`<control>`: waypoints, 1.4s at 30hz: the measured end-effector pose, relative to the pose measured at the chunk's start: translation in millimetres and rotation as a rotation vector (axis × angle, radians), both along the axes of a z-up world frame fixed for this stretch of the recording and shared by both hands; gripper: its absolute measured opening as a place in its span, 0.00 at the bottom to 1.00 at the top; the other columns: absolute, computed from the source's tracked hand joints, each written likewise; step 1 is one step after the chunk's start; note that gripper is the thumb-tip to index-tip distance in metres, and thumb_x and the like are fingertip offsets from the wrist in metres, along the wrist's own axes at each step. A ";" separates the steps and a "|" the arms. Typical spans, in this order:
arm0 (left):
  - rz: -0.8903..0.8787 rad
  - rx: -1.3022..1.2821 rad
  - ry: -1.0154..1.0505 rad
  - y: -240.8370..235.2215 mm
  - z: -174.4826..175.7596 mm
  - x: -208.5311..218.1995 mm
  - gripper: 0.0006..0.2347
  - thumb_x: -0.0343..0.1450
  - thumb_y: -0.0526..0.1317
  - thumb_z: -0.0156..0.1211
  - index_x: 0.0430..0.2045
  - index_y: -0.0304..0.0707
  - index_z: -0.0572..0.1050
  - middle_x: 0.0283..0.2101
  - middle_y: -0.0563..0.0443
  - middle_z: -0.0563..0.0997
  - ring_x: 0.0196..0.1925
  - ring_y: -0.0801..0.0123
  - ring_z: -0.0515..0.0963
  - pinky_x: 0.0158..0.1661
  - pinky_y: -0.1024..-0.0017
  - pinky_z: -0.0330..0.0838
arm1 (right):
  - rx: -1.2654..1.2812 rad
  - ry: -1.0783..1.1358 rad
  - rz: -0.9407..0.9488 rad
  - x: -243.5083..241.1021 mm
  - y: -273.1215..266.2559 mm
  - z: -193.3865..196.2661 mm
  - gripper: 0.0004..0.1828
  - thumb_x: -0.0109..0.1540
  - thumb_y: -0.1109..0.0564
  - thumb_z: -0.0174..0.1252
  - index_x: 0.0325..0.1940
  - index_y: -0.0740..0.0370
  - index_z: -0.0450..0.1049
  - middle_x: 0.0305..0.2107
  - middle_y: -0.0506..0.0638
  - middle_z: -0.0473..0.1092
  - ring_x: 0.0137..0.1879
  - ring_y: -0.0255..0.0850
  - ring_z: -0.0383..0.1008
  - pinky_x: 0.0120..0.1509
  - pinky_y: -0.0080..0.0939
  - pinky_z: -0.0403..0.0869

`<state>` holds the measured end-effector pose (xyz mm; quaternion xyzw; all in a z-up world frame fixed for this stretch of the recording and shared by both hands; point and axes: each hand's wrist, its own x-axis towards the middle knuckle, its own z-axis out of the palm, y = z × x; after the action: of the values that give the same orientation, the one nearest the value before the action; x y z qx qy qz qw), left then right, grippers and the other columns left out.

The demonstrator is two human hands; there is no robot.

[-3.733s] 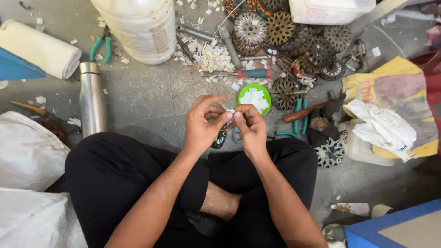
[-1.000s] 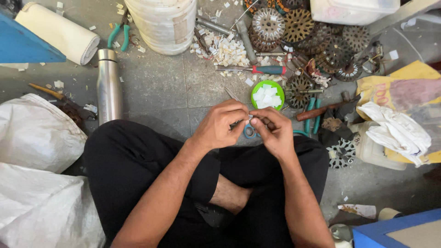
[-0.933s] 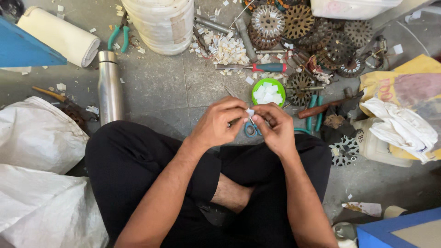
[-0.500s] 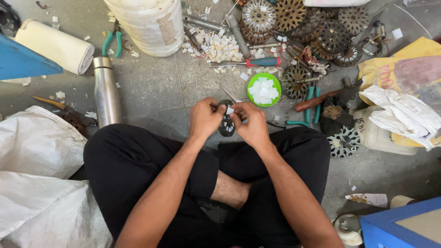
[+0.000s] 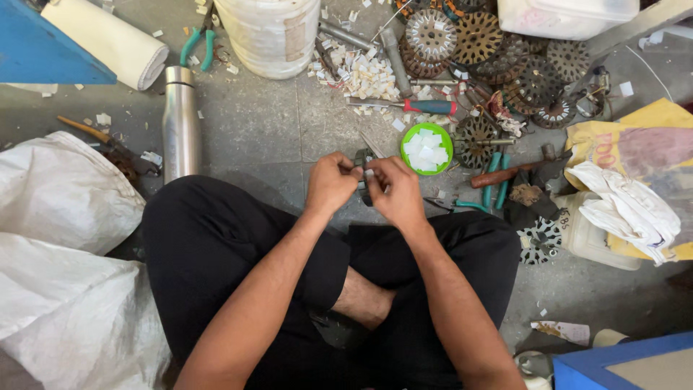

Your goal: The person places small white insulating components into the slots of a motor stator by hand and uses scissors to trim a strip of white material before inserting it into another stator.

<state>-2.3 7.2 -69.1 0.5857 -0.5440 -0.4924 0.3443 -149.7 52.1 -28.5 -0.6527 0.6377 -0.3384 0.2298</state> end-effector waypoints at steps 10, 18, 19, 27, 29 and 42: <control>0.030 0.161 0.219 -2.7 -1.6 -1.1 0.09 0.65 0.33 0.69 0.35 0.25 0.81 0.30 0.42 0.86 0.27 0.67 0.85 0.27 0.70 0.78 | 0.159 -0.350 -0.014 -22.1 -7.2 -24.0 0.05 0.60 0.70 0.64 0.40 0.71 0.80 0.30 0.53 0.79 0.32 0.35 0.80 0.35 0.33 0.78; 0.050 0.185 0.261 -1.1 9.4 0.3 0.07 0.66 0.30 0.65 0.35 0.24 0.80 0.28 0.42 0.85 0.26 0.67 0.85 0.24 0.71 0.78 | 0.175 -0.227 0.004 -19.7 -10.2 -13.6 0.05 0.58 0.67 0.67 0.38 0.69 0.81 0.30 0.51 0.79 0.31 0.34 0.81 0.34 0.32 0.78; 0.037 0.198 0.289 -0.7 11.0 1.1 0.08 0.64 0.30 0.66 0.34 0.24 0.80 0.28 0.42 0.85 0.27 0.68 0.85 0.25 0.71 0.78 | 0.172 -0.231 0.012 -19.7 -10.1 -13.0 0.04 0.58 0.68 0.67 0.37 0.69 0.81 0.30 0.52 0.79 0.31 0.34 0.81 0.34 0.33 0.78; -0.089 -0.025 0.204 0.5 4.8 -2.8 0.09 0.61 0.26 0.65 0.32 0.31 0.83 0.30 0.45 0.87 0.32 0.70 0.86 0.34 0.73 0.79 | 0.188 -0.224 0.019 -29.1 -5.5 -8.5 0.04 0.57 0.68 0.65 0.36 0.69 0.81 0.28 0.52 0.79 0.31 0.35 0.82 0.35 0.33 0.78; -0.130 -0.063 0.205 -0.6 0.2 -12.2 0.11 0.61 0.25 0.63 0.35 0.32 0.83 0.31 0.46 0.87 0.32 0.69 0.87 0.34 0.73 0.80 | 0.218 -0.232 -0.009 -40.3 -3.5 -10.0 0.04 0.58 0.68 0.65 0.37 0.69 0.81 0.29 0.52 0.80 0.32 0.35 0.82 0.36 0.32 0.78; -0.153 -0.113 0.197 2.9 -9.4 -32.7 0.13 0.61 0.26 0.62 0.38 0.36 0.84 0.33 0.43 0.87 0.32 0.64 0.89 0.36 0.70 0.82 | 0.308 -0.325 -0.175 -64.0 12.2 -21.0 0.06 0.61 0.66 0.66 0.41 0.71 0.79 0.30 0.53 0.79 0.33 0.36 0.81 0.29 0.29 0.69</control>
<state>-35.0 10.1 -78.5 0.4709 -0.5776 -0.5409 0.3899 -213.7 64.3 -49.6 -0.4893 0.6906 -0.3564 0.3959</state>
